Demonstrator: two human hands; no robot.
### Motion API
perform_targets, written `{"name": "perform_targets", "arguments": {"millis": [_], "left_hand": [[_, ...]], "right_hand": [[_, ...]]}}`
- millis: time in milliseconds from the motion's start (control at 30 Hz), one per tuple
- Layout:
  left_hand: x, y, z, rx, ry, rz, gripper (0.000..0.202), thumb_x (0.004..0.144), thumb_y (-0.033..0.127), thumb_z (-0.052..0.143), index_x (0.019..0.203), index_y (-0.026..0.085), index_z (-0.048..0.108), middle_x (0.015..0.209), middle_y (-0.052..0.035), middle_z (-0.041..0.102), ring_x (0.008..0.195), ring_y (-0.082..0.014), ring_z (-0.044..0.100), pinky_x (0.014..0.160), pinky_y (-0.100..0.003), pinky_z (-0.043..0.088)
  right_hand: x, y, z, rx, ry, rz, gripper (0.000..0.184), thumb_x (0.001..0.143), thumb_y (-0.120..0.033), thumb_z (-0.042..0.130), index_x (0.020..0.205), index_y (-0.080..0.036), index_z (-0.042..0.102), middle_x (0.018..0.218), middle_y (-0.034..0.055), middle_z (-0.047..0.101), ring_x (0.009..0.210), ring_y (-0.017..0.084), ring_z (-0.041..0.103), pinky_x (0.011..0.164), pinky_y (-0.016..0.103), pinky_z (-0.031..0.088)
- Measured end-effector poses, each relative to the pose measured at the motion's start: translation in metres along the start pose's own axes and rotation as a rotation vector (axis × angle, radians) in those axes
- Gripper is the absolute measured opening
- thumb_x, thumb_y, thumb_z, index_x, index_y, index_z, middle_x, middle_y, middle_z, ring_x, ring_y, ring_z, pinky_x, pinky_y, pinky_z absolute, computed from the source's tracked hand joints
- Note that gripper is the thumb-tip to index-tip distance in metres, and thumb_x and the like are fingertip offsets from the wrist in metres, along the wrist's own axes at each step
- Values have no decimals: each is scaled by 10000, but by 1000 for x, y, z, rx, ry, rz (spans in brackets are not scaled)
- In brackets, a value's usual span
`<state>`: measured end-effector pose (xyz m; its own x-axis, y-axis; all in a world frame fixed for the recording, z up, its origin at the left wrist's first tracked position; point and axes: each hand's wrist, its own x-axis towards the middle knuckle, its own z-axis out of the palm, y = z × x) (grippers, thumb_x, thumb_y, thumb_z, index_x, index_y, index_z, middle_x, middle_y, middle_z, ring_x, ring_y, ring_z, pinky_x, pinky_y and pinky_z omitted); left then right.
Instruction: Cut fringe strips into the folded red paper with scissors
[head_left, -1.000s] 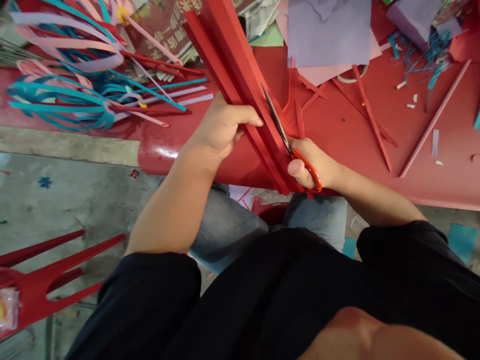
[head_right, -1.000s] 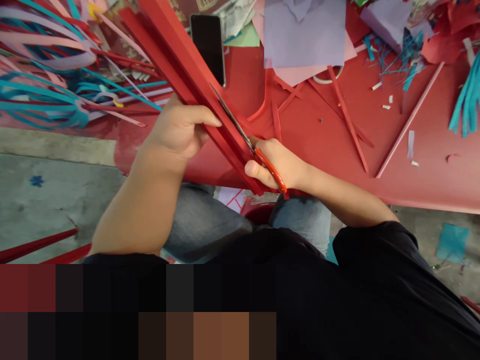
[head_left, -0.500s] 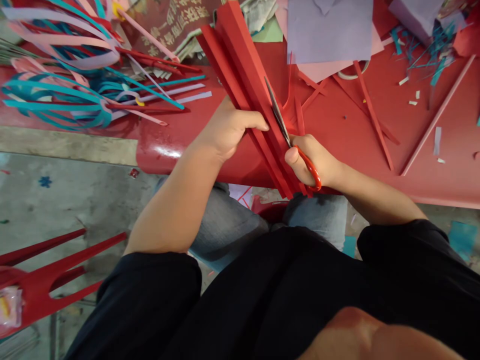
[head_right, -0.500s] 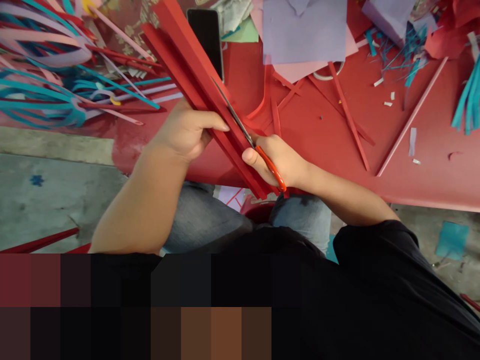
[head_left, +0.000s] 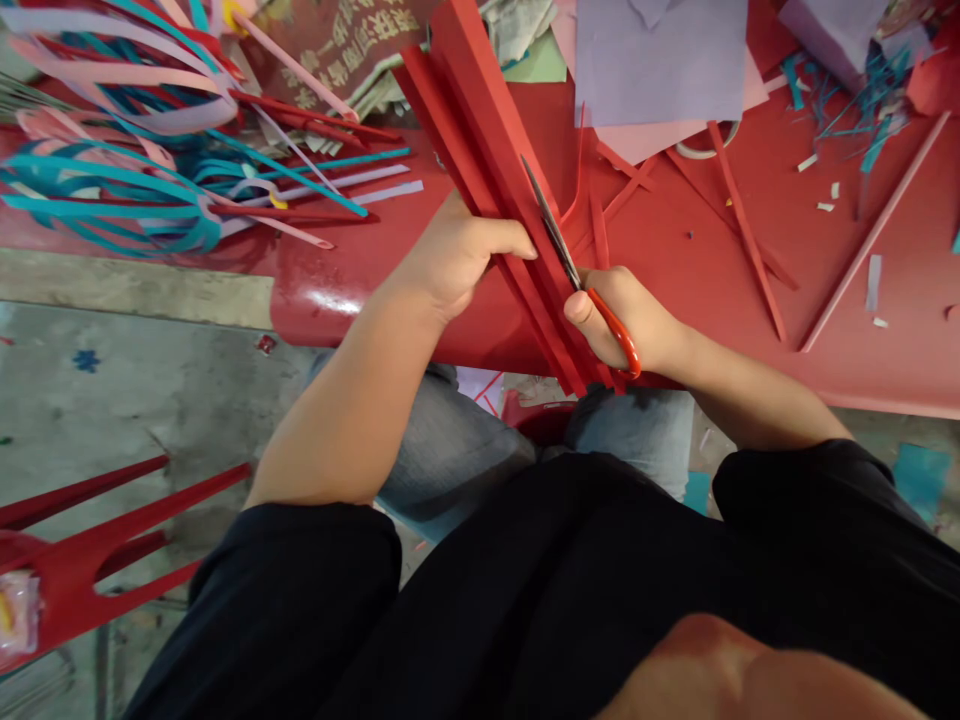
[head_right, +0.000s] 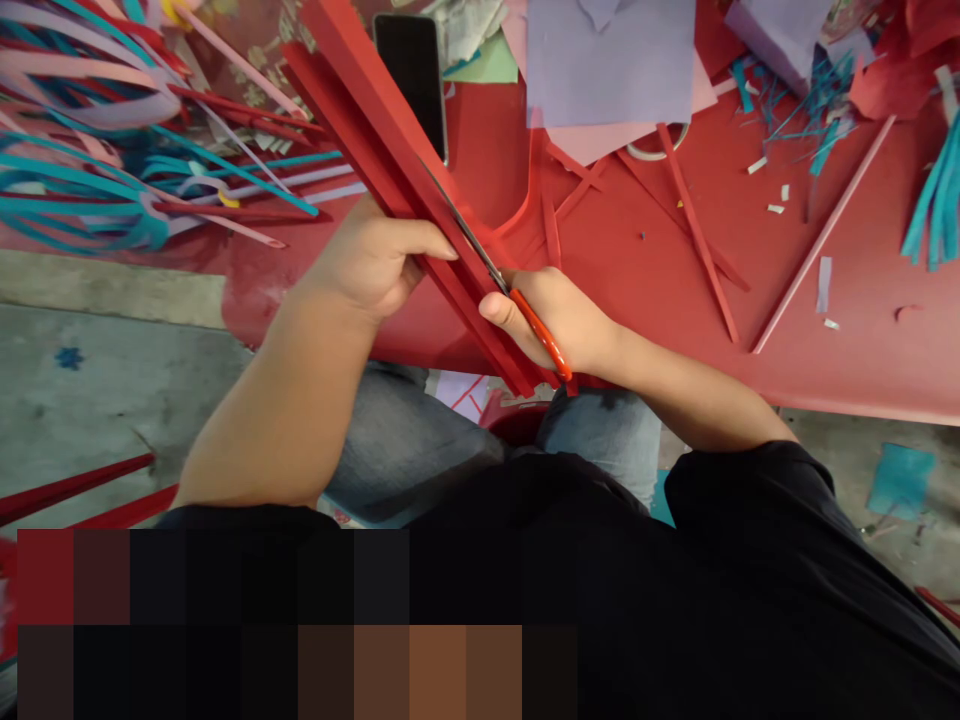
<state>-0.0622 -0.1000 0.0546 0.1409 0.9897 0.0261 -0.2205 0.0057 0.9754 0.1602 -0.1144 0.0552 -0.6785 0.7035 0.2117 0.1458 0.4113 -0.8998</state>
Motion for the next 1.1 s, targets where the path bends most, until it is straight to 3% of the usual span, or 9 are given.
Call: {"name": "perform_targets", "arguments": {"millis": [300, 567, 833, 1100], "left_hand": [[-2, 11, 2, 24, 32, -77, 185, 696, 129, 740, 820, 255, 796, 798, -8, 744, 872, -269, 753, 881, -420, 632], [0, 5, 2, -21, 18, -52, 175, 730, 146, 696, 805, 270, 795, 759, 39, 744, 748, -204, 689, 832, -421, 609], [-2, 13, 3, 37, -42, -93, 204, 707, 137, 747, 826, 293, 805, 886, 57, 808, 879, -233, 698, 937, -457, 580], [-7, 13, 10, 99, -92, -198, 167, 713, 181, 805, 833, 297, 816, 797, 37, 787, 987, -290, 747, 951, -445, 591]], "right_hand": [[0, 0, 0, -1, 12, 5, 674, 1022, -821, 552, 734, -244, 359, 580, -76, 307, 505, 76, 263, 476, 295, 213], [-1, -3, 1, -5, 26, 10, 656, 1066, -789, 500, 731, -244, 357, 580, -71, 310, 501, 73, 265, 466, 281, 221], [3, 0, -2, -18, -46, -73, 751, 1015, -929, 325, 854, -206, 454, 756, -9, 464, 608, 98, 384, 543, 286, 345], [3, -1, -3, -3, -10, -86, 748, 1026, -915, 336, 893, -196, 493, 710, -40, 372, 599, 99, 328, 535, 294, 303]]}}
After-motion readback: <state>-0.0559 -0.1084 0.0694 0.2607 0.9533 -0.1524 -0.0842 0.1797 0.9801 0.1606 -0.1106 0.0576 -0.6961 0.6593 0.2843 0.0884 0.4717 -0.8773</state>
